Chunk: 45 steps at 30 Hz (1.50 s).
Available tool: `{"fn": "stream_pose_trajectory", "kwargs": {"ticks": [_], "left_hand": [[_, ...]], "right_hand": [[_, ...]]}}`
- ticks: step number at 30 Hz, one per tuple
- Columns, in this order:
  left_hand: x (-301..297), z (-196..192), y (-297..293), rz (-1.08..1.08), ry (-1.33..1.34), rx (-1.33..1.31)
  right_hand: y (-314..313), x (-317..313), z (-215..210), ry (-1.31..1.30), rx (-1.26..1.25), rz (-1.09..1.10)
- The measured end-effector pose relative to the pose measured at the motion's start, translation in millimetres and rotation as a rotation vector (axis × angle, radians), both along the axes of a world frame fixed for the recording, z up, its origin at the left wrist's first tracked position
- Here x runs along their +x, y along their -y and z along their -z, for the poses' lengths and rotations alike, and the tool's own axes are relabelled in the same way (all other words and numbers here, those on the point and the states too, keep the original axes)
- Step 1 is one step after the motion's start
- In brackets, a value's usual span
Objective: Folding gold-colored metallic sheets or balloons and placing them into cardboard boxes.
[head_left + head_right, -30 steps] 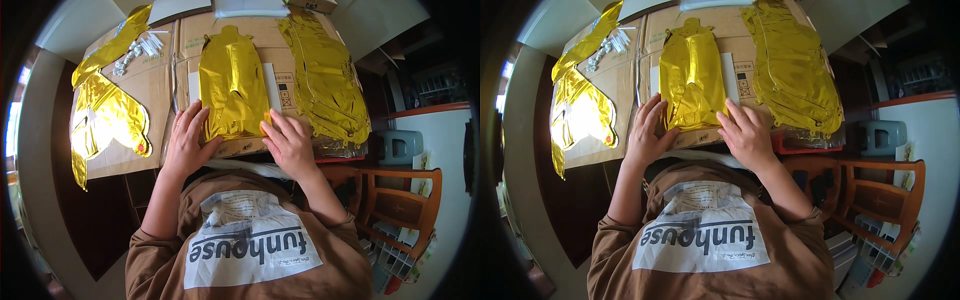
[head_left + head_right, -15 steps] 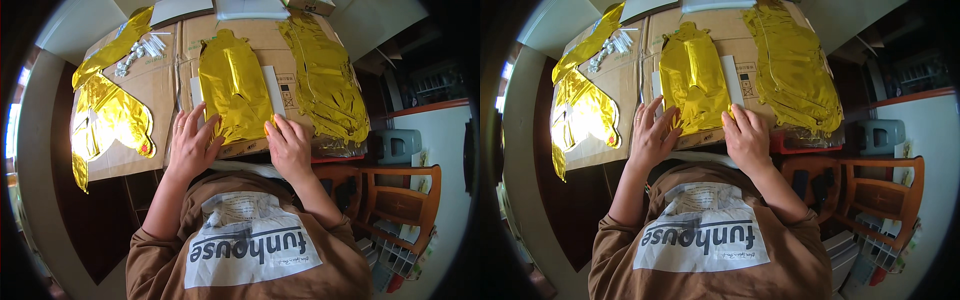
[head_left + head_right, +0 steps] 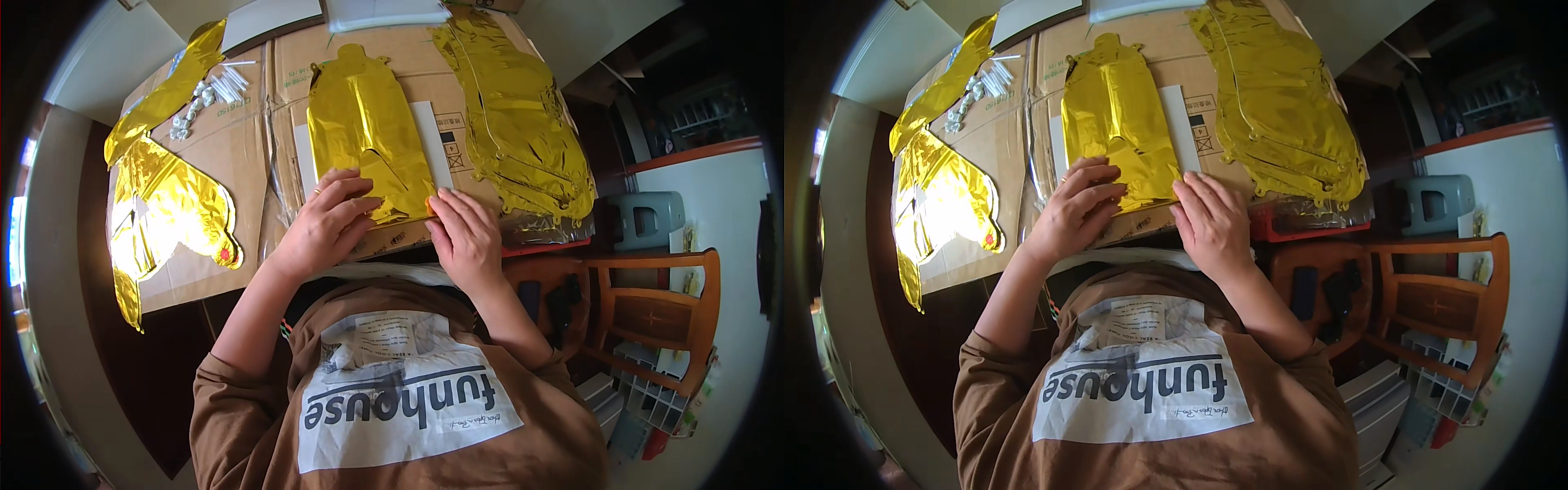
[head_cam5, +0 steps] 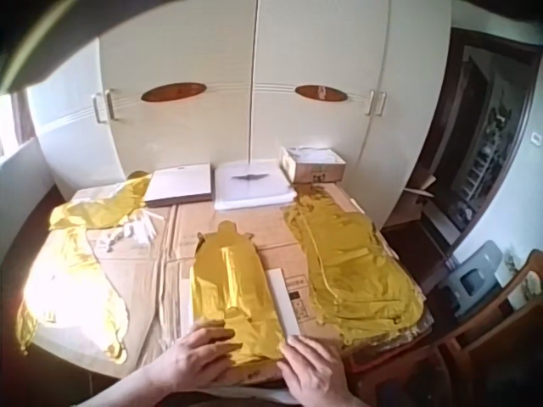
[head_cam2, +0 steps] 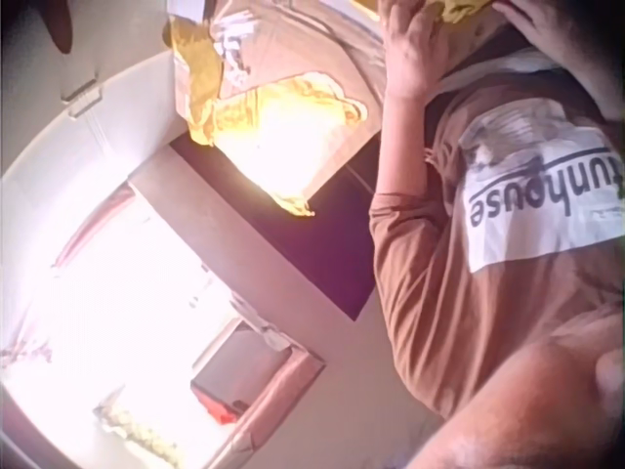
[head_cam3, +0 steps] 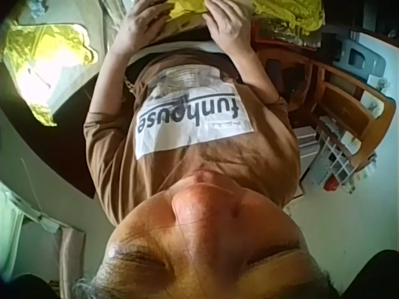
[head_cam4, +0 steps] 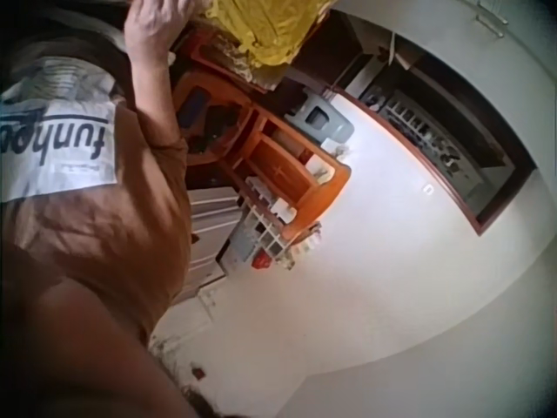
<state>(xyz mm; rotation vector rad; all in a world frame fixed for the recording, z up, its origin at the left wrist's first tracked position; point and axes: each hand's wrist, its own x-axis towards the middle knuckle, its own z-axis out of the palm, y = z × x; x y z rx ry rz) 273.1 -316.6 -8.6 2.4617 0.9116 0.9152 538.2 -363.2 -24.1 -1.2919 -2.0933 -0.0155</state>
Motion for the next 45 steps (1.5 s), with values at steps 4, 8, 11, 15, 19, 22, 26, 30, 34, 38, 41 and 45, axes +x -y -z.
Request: {"fn": "stream_pose_trajectory", "kwargs": {"ticks": [4,8,11,15,19,22,26,30,34,38,41,45], "left_hand": [[-9.5,-17.9,14.6,-0.136,-0.107,0.043],[-26.7,-13.0,36.7,-0.27,-0.086,-0.039],[-31.7,-5.2,48.8,-0.303,-0.102,0.009],[-32.1,-2.9,58.2,-0.321,-0.199,0.077],[-28.5,-2.1,64.9,-0.317,-0.173,0.113],[-26.1,-0.5,67.1,-0.25,-0.163,0.138],[-22.2,6.8,65.6,-0.197,-0.17,0.155],[-22.7,9.1,65.4,-0.188,-0.165,0.176],[-23.3,11.0,66.5,-0.168,-0.154,0.216],[-22.0,14.7,69.1,-0.178,-0.148,0.271],[-20.2,14.5,68.5,-0.18,-0.157,0.32],[-20.2,14.9,68.7,-0.176,-0.17,0.373]], "right_hand": [[-0.1,2.3,-4.1,-0.004,-0.029,0.001],[0.8,5.9,-5.4,-0.018,-0.042,-0.028],[4.7,9.5,-6.1,0.003,-0.037,-0.046],[8.1,12.1,-3.0,0.022,-0.007,-0.077],[11.6,13.9,0.2,0.035,0.027,-0.094],[14.8,15.6,1.5,0.037,0.033,-0.113],[16.6,19.1,1.3,0.044,0.036,-0.139],[18.7,24.4,4.3,0.178,0.105,-0.146],[22.4,28.5,13.2,0.203,0.219,-0.149],[26.4,33.2,17.5,0.214,0.286,-0.168],[26.2,35.3,20.9,0.222,0.323,-0.175],[20.3,37.3,23.8,0.219,0.369,-0.186]]}}
